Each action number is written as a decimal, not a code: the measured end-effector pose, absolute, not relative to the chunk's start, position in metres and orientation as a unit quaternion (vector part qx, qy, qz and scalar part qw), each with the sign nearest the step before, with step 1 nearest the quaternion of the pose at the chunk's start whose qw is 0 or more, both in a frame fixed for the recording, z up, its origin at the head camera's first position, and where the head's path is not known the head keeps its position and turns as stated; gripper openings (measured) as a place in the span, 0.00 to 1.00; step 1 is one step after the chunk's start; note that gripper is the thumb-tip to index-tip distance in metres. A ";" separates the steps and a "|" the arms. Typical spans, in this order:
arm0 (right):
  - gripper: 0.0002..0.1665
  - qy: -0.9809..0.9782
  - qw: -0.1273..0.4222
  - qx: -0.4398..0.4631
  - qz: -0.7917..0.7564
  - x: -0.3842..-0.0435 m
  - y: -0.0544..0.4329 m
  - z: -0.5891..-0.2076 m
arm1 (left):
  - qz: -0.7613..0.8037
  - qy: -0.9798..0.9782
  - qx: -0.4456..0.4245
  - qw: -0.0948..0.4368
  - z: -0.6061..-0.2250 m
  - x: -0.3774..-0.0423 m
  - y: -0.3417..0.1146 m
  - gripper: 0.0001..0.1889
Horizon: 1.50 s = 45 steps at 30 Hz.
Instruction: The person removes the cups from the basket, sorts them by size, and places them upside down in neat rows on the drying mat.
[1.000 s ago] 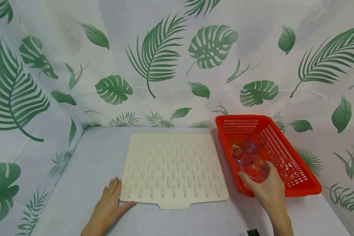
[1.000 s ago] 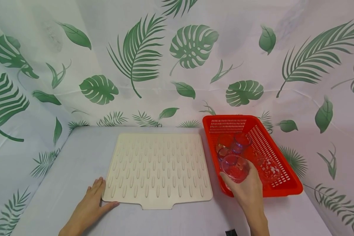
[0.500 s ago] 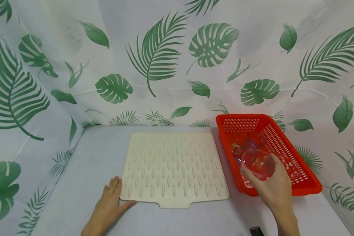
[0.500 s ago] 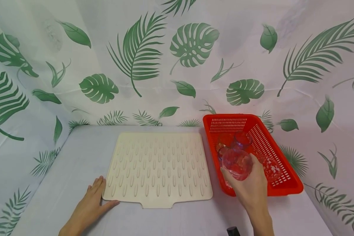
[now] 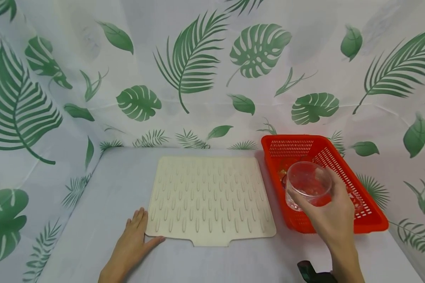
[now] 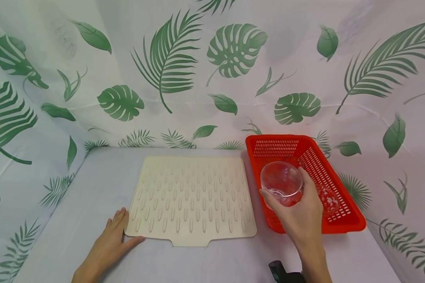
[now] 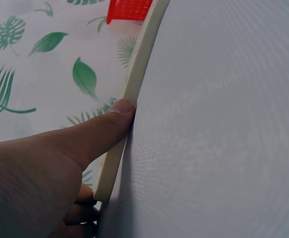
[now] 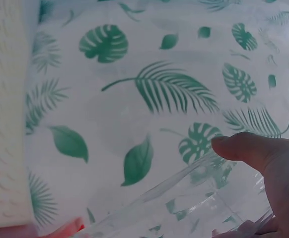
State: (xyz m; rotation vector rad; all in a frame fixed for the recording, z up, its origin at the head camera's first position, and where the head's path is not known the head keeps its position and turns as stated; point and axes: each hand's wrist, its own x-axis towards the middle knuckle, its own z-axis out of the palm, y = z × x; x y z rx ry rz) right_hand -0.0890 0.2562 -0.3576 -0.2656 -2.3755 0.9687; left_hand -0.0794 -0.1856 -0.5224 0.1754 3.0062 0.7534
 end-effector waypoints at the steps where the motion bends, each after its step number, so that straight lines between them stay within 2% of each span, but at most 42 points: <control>1: 0.60 -0.883 0.280 -0.091 0.365 -0.089 0.254 -0.356 | 0.243 0.968 0.057 0.017 -0.522 -0.080 -0.186 0.57; 11: 0.55 -0.875 0.270 -0.034 0.402 -0.098 0.232 -0.355 | 0.244 0.968 0.060 0.009 -0.523 -0.081 -0.185 0.56; 32: 0.53 -0.840 0.184 0.082 0.503 -0.118 0.190 -0.370 | 0.255 0.965 0.055 0.006 -0.527 -0.083 -0.187 0.54; 45: 0.58 -0.867 0.134 0.080 0.474 -0.118 0.176 -0.379 | 0.259 0.964 0.047 0.020 -0.526 -0.085 -0.188 0.54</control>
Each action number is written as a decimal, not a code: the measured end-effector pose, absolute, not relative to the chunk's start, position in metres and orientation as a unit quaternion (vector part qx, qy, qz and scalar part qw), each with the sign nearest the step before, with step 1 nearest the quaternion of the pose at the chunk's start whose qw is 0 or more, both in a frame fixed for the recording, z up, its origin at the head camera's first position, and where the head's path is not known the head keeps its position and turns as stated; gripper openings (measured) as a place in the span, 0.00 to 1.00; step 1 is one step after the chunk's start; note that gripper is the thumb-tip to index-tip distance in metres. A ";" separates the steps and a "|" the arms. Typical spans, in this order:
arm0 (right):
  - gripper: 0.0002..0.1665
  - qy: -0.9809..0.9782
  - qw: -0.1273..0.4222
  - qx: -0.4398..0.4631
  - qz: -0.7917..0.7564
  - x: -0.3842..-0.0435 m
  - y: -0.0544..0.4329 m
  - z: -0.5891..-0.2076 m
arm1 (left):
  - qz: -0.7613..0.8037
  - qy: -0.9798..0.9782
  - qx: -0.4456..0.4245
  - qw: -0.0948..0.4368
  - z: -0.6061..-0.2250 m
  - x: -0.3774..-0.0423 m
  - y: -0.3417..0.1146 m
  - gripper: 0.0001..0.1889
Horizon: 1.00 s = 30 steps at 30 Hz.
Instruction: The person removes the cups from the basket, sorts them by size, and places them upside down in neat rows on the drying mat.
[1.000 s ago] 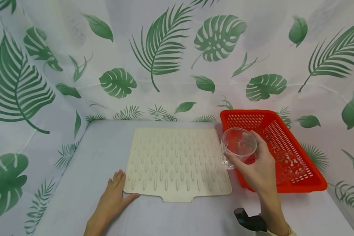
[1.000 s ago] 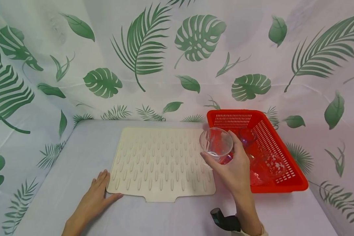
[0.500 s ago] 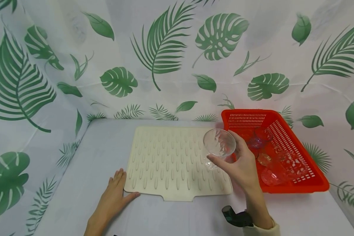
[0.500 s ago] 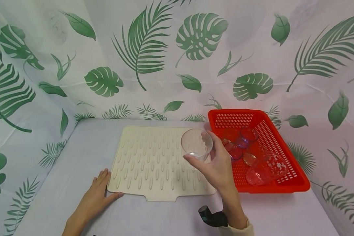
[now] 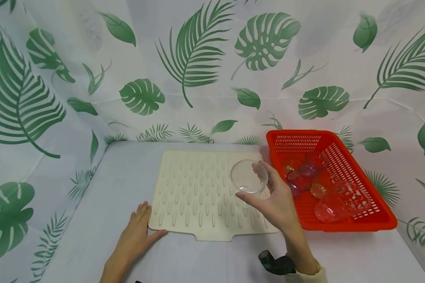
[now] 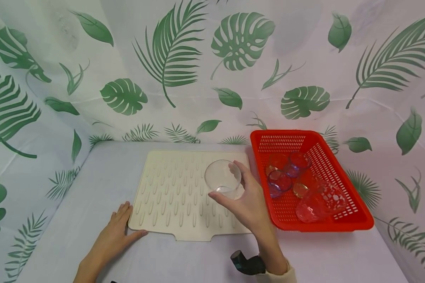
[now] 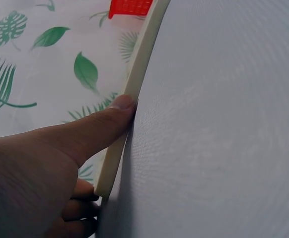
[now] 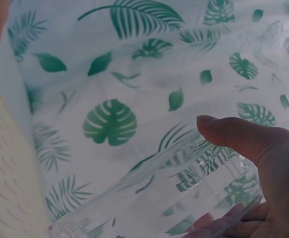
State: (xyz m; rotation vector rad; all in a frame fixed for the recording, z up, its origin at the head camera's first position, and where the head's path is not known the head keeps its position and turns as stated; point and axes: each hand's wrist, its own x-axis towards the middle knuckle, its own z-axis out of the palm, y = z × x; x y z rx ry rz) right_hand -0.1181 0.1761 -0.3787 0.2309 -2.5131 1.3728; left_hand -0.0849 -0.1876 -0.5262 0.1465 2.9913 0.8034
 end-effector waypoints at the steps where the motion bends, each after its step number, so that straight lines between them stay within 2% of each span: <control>1: 0.58 -0.868 0.131 0.080 0.473 -0.118 0.175 -0.379 | 0.259 0.964 0.047 0.020 -0.526 -0.085 -0.188 0.54; 13: 0.57 -0.864 0.129 0.111 0.473 -0.119 0.167 -0.387 | 0.261 0.963 0.033 0.055 -0.508 -0.088 -0.186 0.54; 27: 0.56 -0.869 0.104 0.116 0.470 -0.116 0.159 -0.391 | 0.301 0.947 0.107 0.033 -0.448 -0.108 -0.155 0.59; 30: 0.55 -0.867 0.097 0.125 0.472 -0.116 0.157 -0.391 | 0.321 0.937 0.133 0.025 -0.433 -0.108 -0.145 0.57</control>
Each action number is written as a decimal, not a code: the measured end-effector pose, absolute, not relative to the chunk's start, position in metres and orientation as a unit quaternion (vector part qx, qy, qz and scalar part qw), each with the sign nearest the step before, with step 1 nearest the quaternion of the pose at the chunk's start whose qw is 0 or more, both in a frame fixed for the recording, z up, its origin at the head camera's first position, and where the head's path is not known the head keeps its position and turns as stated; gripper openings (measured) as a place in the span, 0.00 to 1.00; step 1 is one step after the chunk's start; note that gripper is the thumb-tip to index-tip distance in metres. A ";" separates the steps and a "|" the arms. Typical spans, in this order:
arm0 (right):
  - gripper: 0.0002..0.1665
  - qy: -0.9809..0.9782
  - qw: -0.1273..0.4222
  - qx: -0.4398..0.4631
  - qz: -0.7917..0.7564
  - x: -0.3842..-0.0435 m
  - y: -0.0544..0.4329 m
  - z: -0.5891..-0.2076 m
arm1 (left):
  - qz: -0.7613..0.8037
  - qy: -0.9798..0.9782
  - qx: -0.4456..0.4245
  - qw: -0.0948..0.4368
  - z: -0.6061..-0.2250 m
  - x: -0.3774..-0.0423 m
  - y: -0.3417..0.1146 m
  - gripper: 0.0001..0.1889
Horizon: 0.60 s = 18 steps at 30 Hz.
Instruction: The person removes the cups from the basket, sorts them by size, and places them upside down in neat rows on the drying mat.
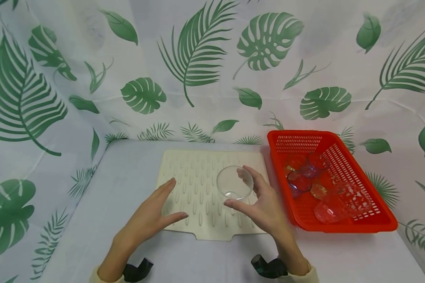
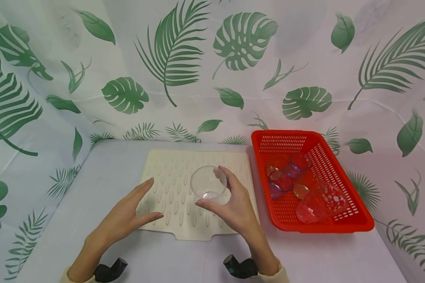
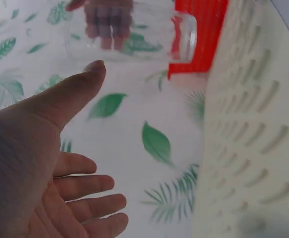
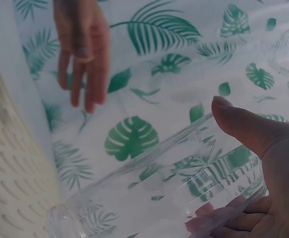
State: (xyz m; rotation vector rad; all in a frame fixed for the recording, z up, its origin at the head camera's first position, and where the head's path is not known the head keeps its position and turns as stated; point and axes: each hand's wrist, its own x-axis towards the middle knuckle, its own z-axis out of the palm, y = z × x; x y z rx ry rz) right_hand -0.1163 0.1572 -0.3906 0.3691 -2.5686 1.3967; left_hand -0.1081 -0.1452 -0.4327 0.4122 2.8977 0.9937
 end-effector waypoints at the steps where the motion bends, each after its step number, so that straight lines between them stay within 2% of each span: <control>1: 0.55 -0.866 0.094 0.128 0.474 -0.116 0.157 -0.391 | 0.329 0.933 0.144 0.023 -0.428 -0.108 -0.142 0.56; 10: 0.55 -0.858 0.086 0.172 0.476 -0.118 0.152 -0.398 | 0.390 0.894 0.220 0.014 -0.403 -0.110 -0.119 0.51; 18: 0.55 -0.852 0.081 0.206 0.474 -0.118 0.149 -0.402 | 0.454 0.849 0.269 0.016 -0.404 -0.117 -0.101 0.47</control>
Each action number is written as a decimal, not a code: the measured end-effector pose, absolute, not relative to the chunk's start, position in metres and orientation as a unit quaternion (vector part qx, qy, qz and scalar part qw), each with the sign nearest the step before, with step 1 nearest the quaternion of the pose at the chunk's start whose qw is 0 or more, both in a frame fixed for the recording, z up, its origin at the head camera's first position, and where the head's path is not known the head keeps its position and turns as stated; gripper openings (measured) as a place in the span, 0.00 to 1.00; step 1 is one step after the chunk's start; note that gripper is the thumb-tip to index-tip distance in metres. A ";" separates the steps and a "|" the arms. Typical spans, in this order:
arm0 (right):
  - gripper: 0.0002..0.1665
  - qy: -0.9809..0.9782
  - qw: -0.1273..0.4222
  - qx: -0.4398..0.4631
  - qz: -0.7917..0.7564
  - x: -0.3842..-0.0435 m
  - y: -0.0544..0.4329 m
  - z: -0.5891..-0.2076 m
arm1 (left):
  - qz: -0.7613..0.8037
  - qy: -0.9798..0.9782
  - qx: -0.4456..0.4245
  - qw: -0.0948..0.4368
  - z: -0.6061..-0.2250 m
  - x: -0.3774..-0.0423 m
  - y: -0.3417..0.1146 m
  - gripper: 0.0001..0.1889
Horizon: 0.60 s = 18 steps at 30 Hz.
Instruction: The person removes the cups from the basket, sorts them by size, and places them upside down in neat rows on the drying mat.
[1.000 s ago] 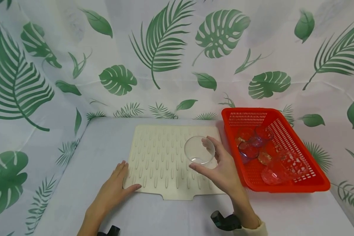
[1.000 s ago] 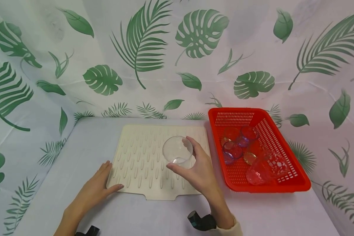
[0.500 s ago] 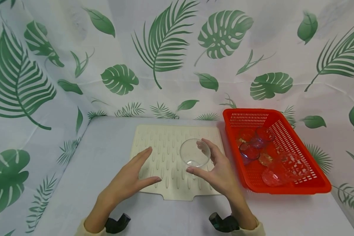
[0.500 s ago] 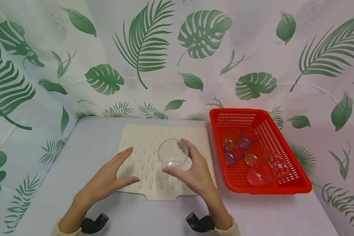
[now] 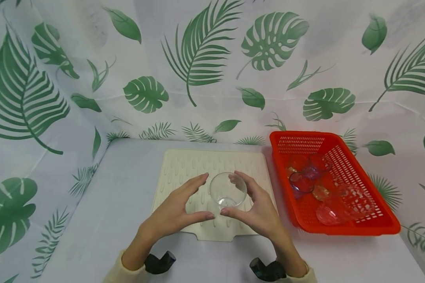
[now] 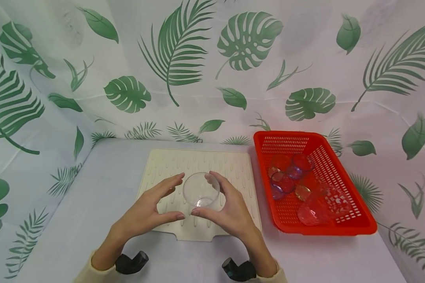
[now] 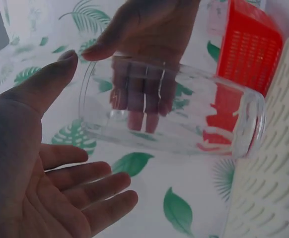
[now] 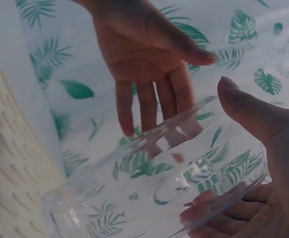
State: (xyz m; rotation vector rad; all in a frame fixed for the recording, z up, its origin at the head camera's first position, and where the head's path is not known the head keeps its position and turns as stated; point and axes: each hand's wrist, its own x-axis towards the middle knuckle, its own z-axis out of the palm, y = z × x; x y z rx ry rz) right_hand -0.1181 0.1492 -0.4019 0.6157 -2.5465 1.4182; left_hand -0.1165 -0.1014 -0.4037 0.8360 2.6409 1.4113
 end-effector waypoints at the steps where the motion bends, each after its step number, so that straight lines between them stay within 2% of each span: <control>1: 0.55 -0.851 0.079 0.208 0.475 -0.118 0.149 -0.402 | 0.463 0.841 0.278 0.015 -0.404 -0.117 -0.099 0.46; 8: 0.54 -0.849 0.061 0.222 0.476 -0.115 0.147 -0.401 | 0.504 0.802 0.322 -0.007 -0.412 -0.121 -0.092 0.43; 18: 0.56 -0.835 0.042 0.254 0.486 -0.116 0.146 -0.404 | 0.506 0.801 0.318 -0.018 -0.416 -0.123 -0.089 0.46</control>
